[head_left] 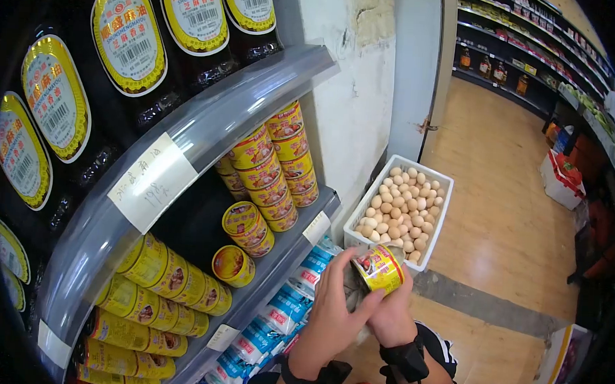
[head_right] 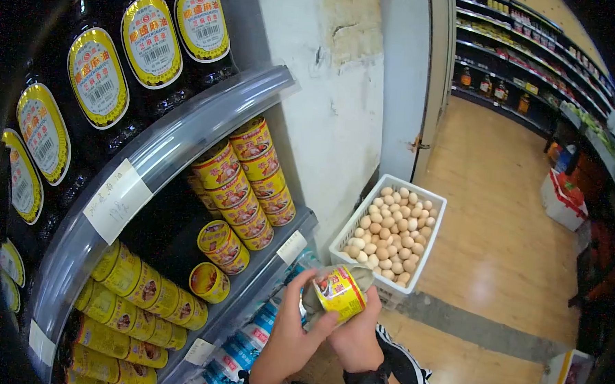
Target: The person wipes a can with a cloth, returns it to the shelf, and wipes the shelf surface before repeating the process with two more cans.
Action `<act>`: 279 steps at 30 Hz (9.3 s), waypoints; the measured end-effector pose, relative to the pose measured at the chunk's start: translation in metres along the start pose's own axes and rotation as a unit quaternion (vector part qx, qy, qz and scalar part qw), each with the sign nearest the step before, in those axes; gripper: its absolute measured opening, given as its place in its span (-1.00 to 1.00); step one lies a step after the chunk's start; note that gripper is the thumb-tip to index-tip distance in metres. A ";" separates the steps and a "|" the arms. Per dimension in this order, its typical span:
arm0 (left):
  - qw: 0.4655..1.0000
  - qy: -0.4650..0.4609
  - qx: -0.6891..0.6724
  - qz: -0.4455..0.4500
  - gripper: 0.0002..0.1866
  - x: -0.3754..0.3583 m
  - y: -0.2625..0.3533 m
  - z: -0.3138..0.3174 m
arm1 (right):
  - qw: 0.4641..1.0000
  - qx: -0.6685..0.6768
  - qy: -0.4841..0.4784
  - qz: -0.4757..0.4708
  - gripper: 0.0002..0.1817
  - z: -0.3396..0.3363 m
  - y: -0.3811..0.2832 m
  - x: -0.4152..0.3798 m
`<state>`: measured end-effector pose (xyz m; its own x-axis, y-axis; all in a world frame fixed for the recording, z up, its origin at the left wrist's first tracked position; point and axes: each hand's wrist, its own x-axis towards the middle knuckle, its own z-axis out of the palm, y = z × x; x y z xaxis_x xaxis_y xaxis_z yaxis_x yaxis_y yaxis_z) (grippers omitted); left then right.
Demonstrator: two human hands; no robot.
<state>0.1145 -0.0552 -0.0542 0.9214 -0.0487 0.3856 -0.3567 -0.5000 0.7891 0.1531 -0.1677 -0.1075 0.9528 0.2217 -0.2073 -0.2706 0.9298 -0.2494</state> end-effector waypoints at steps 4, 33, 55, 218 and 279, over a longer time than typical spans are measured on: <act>0.999 -0.006 0.019 -0.044 -0.19 -0.003 -0.005 -0.003 | 0.993 0.069 -0.086 0.033 -0.41 -0.006 -0.004 -0.002; 0.998 -0.043 0.001 -0.037 0.02 0.000 0.005 0.003 | 0.997 0.002 0.078 0.007 -0.50 0.023 -0.019 -0.007; 0.999 0.006 -0.048 -0.026 -0.14 -0.008 0.002 0.002 | 0.999 0.008 0.050 0.020 -0.49 0.025 -0.010 -0.002; 0.993 0.002 0.112 0.043 -0.10 -0.014 0.012 -0.003 | 0.998 -0.010 0.060 0.022 -0.39 0.027 -0.001 -0.017; 0.989 -0.058 -0.073 -0.112 -0.12 -0.012 0.012 -0.014 | 0.997 -0.017 0.067 0.038 -0.23 0.023 -0.004 -0.013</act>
<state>0.0964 -0.0487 -0.0424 0.9883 -0.0544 0.1425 -0.1525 -0.3792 0.9126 0.1447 -0.1679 -0.0819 0.9029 0.2487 -0.3507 -0.3489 0.9004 -0.2599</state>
